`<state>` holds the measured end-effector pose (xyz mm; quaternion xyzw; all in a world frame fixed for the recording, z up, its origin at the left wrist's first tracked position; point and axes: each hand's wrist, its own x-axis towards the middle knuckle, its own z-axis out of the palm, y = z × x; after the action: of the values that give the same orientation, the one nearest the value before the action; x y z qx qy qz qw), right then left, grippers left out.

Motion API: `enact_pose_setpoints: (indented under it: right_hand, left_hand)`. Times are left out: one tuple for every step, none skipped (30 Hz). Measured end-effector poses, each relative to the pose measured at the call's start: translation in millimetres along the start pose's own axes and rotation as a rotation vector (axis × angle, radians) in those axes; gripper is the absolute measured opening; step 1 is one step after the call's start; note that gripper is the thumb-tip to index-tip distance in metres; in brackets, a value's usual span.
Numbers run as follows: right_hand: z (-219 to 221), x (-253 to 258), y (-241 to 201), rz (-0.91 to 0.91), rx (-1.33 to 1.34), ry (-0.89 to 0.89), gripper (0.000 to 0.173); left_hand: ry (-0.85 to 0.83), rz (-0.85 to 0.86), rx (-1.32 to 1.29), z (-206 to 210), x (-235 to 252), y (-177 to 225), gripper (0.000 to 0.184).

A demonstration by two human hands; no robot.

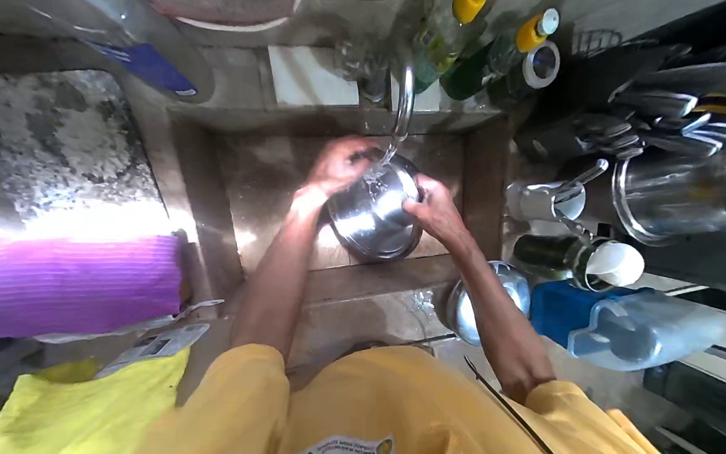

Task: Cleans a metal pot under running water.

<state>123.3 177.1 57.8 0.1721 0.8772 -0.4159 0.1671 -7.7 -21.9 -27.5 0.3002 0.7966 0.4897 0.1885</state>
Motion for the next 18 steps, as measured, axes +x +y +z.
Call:
enact_pose_setpoints:
  right_hand:
    - [-4.3, -9.2, 1.9, -0.001, 0.031, -0.019, 0.019]
    - [-5.6, -16.3, 5.1, -0.004, 0.039, -0.023, 0.018]
    - [-5.4, -18.8, 6.3, 0.010, 0.020, -0.011, 0.020]
    - [-3.9, -17.1, 5.8, 0.029, -0.016, 0.026, 0.025]
    - [-1.6, -12.5, 6.0, 0.035, -0.053, 0.069, 0.027]
    - [1.0, -6.0, 4.1, 0.035, -0.081, 0.091, 0.027]
    - [3.5, 2.5, -1.0, 0.026, -0.093, 0.094, 0.025]
    - [5.8, 5.3, -4.6, 0.016, -0.084, 0.079, 0.023]
    - [4.6, 1.7, -5.5, 0.006, -0.060, 0.050, 0.021]
    - [0.3, -5.6, -3.7, -0.009, -0.031, 0.020, 0.021]
    - [-4.2, -15.0, -0.2, -0.026, -0.014, 0.002, 0.021]
    - [-7.6, -23.5, 2.1, -0.024, -0.014, -0.008, 0.021]
    - [-9.2, -26.9, 3.4, -0.011, -0.045, -0.005, 0.023]
    - [-8.7, -22.7, 3.3, 0.009, -0.078, 0.024, 0.026]
    - [-7.8, -16.4, 3.0, 0.020, -0.110, 0.059, 0.028]
    - [-6.2, -9.3, 1.9, 0.018, -0.136, 0.080, 0.027]
    - [-4.5, 0.5, -2.2, 0.004, -0.149, 0.084, 0.025]
    - [-3.2, 3.6, -5.7, -0.006, -0.145, 0.077, 0.022]
  left_hand:
    - [0.048, -0.090, -0.049, -5.1, -4.5, -16.5, 0.035]
    - [0.088, -0.170, -0.098, -6.3, -9.9, -25.2, 0.037]
    - [0.118, -0.191, -0.121, -4.3, -12.8, -23.7, 0.037]
    - [0.110, -0.167, -0.102, -0.8, -13.0, -14.2, 0.035]
    - [0.064, -0.122, -0.070, 4.6, -12.1, 2.1, 0.033]
    - [0.000, -0.064, -0.022, 9.6, -10.2, 20.4, 0.031]
    - [-0.068, -0.012, 0.052, 8.7, -4.7, 33.8, 0.030]
    - [-0.112, 0.024, 0.092, 6.9, -2.0, 37.3, 0.032]
    - [-0.115, -0.002, 0.058, 4.3, -1.6, 30.8, 0.035]
    - [-0.054, -0.049, -0.012, 0.7, -3.6, 15.7, 0.035]
    - [0.011, -0.105, -0.037, -3.0, -6.9, -3.1, 0.036]
    - [0.063, -0.162, -0.065, -4.9, -10.9, -14.5, 0.037]
    - [0.109, -0.172, -0.085, -3.2, -13.6, -15.2, 0.037]
    - [0.131, -0.139, -0.080, 1.5, -13.0, -7.9, 0.035]
    - [0.103, -0.090, -0.070, 7.5, -11.2, 7.0, 0.033]
    - [0.043, -0.040, -0.033, 12.8, -9.2, 25.3, 0.031]
    - [-0.030, -0.004, 0.046, 10.5, -2.2, 37.7, 0.032]
    - [-0.082, 0.010, 0.084, 5.9, 2.5, 40.9, 0.033]
